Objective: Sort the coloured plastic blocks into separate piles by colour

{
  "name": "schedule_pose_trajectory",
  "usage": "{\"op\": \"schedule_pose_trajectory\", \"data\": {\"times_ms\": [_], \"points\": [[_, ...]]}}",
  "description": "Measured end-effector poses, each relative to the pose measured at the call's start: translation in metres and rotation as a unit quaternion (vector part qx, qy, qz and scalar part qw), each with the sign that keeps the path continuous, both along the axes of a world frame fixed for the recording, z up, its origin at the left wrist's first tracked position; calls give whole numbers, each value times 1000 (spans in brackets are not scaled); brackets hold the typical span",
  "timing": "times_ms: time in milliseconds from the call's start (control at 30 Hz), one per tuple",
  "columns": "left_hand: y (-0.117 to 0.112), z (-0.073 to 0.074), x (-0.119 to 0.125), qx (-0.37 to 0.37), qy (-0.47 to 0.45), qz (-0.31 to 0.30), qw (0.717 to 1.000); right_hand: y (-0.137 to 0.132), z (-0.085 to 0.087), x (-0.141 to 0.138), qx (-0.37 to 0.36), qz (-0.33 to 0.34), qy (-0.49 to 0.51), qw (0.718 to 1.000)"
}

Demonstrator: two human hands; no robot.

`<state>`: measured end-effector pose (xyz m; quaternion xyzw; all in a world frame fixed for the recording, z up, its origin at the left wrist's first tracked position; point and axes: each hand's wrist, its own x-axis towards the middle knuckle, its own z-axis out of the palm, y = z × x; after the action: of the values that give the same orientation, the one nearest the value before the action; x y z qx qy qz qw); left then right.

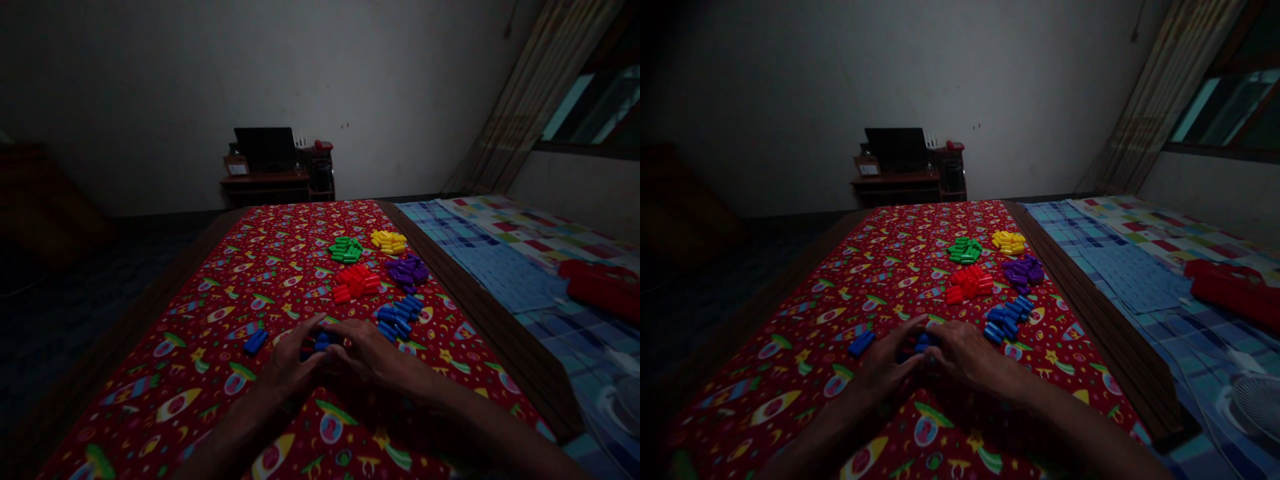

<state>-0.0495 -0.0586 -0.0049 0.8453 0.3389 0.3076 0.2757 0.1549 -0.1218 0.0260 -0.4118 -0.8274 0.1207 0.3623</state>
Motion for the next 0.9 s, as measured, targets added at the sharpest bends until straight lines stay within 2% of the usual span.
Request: {"op": "schedule_pose_trajectory", "data": {"times_ms": [67,100,233,333,467,600,667,733,833,900], "points": [[-3,-1,1,12,-2,-11,1000,3,-2,0,-12,4,12,1000],[-2,0,1,17,-2,-13,1000,6,-4,5,-13,-14,21,1000],[10,11,-11,59,30,11,998,21,-5,42,-25,-171,60,983],[33,13,-33,104,77,52,990,28,-2,73,-47,-272,30,961],[61,-4,-71,91,154,106,978,28,-5,92,-83,-368,-96,921],[72,-20,-101,27,242,76,967,27,-18,94,-27,-443,-204,873],[73,-20,-106,17,236,70,969,27,-21,95,6,-455,-210,865],[72,-14,-102,9,206,79,975,28,-20,95,25,-442,-182,878],[64,4,-81,-24,133,115,984,28,-11,87,50,-381,-89,919],[53,18,-59,-79,54,139,986,24,-4,73,48,-296,-24,954]]}}
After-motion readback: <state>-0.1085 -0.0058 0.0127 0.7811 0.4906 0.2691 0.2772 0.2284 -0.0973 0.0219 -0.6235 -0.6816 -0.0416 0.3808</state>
